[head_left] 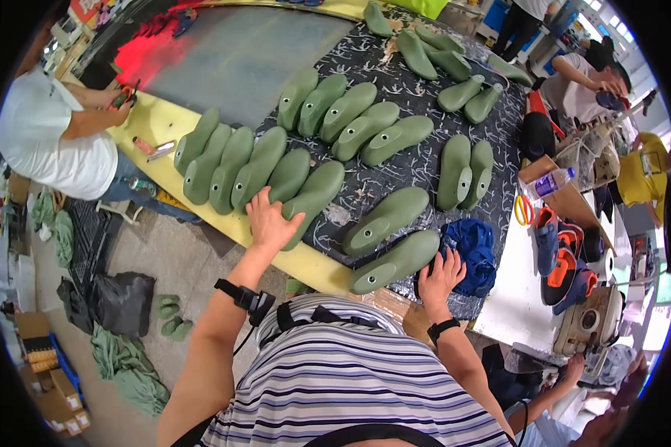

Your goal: The recorder organizes green plastic shoe lasts from a bag and floor onto a workbench in a shoe manufacturing facility.

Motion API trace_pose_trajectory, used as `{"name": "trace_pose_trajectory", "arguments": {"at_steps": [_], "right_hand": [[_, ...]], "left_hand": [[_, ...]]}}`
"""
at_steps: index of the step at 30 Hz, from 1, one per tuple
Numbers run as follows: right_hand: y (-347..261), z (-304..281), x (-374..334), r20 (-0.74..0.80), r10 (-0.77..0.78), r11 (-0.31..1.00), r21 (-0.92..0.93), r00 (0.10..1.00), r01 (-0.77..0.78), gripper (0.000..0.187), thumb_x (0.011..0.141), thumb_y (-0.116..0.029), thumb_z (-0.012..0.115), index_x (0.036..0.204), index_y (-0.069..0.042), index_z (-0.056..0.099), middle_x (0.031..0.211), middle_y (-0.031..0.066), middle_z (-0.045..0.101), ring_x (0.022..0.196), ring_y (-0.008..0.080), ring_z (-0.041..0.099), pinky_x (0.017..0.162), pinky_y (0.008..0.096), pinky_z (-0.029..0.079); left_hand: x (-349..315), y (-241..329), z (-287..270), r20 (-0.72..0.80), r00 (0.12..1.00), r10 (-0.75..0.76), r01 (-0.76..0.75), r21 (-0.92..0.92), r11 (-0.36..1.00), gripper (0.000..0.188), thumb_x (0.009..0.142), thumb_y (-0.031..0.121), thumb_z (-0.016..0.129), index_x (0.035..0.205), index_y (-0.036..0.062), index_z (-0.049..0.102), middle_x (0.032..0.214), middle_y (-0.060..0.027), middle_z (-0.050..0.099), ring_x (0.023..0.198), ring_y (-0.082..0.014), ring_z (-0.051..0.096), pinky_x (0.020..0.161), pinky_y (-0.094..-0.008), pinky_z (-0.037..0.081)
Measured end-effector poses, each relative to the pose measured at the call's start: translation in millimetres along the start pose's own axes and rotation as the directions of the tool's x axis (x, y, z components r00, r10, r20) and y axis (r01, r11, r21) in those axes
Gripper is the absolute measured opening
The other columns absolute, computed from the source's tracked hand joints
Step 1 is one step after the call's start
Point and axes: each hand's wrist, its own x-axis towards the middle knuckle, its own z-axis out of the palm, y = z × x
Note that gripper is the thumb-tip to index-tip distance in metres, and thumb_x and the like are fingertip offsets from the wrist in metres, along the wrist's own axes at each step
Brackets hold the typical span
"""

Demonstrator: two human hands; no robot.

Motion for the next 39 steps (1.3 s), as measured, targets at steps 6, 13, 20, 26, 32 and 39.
{"name": "trace_pose_trajectory", "arguments": {"at_steps": [6, 13, 20, 26, 32, 39], "right_hand": [[4, -2, 6, 0.003, -0.017, 0.999, 0.031, 1.000, 0.017, 0.036, 0.069, -0.017, 0.060, 0.103, -0.004, 0.057, 0.120, 0.0179, 0.048, 0.119, 0.0346, 0.039, 0.100, 0.0531, 0.020], [15, -3, 4, -0.028, -0.015, 0.999, 0.041, 0.999, 0.017, 0.039, 0.068, -0.020, 0.060, 0.103, -0.003, 0.056, 0.119, 0.0183, 0.048, 0.119, 0.0349, 0.038, 0.099, 0.0554, 0.022], [17, -14, -8, -0.079, -0.005, 0.997, 0.078, 0.997, 0.012, 0.035, 0.068, -0.022, 0.061, 0.100, -0.006, 0.058, 0.116, 0.0167, 0.052, 0.117, 0.0328, 0.041, 0.098, 0.0546, 0.023], [18, -18, -4, -0.064, 0.009, 0.993, 0.117, 0.998, -0.002, 0.035, 0.071, -0.022, 0.061, 0.102, -0.005, 0.058, 0.117, 0.0164, 0.051, 0.116, 0.0316, 0.042, 0.098, 0.0532, 0.024], [24, -18, -3, -0.076, 0.030, 0.993, 0.118, 0.997, -0.020, 0.036, 0.071, -0.021, 0.062, 0.102, -0.005, 0.059, 0.117, 0.0165, 0.051, 0.116, 0.0315, 0.042, 0.098, 0.0530, 0.025], [22, -22, -2, -0.093, 0.025, 0.991, 0.129, 0.995, -0.013, 0.032, 0.072, -0.021, 0.061, 0.101, -0.005, 0.059, 0.116, 0.0160, 0.051, 0.115, 0.0307, 0.043, 0.097, 0.0519, 0.026]], "left_hand": [[5, 20, -5, 0.081, 0.994, 0.069, -0.076, 0.090, 0.993, 0.050, 0.063, 0.032, 0.073, 0.095, -0.0048, 0.060, 0.124, -0.0245, 0.038, 0.115, -0.0390, 0.034, 0.094, -0.0492, 0.026], [-4, 129, 17, 0.180, 0.863, 0.473, -0.372, -0.408, 0.834, 0.062, 0.069, 0.026, 0.069, 0.121, 0.0031, 0.045, 0.129, -0.0232, 0.038, 0.118, -0.0415, 0.037, 0.095, -0.0492, 0.033], [-16, 128, 51, 0.244, 0.841, 0.483, -0.323, -0.490, 0.810, 0.059, 0.077, 0.010, 0.059, 0.131, 0.0063, 0.034, 0.123, -0.0254, 0.042, 0.106, -0.0441, 0.047, 0.086, -0.0472, 0.042], [-28, 85, 25, 0.289, 0.881, 0.374, -0.231, -0.427, 0.874, 0.061, 0.075, 0.009, 0.060, 0.130, 0.0036, 0.035, 0.120, -0.0259, 0.044, 0.106, -0.0450, 0.045, 0.087, -0.0471, 0.040], [-11, 86, 12, 0.354, 0.864, 0.359, -0.267, -0.284, 0.921, 0.056, 0.071, 0.013, 0.065, 0.122, 0.0005, 0.044, 0.115, -0.0246, 0.047, 0.103, -0.0411, 0.047, 0.087, -0.0485, 0.038], [-2, 118, 37, 0.304, 0.814, 0.495, -0.469, -0.157, 0.869, 0.035, 0.069, 0.016, 0.066, 0.100, 0.0022, 0.059, 0.115, -0.0175, 0.050, 0.103, -0.0364, 0.048, 0.084, -0.0455, 0.040]]}}
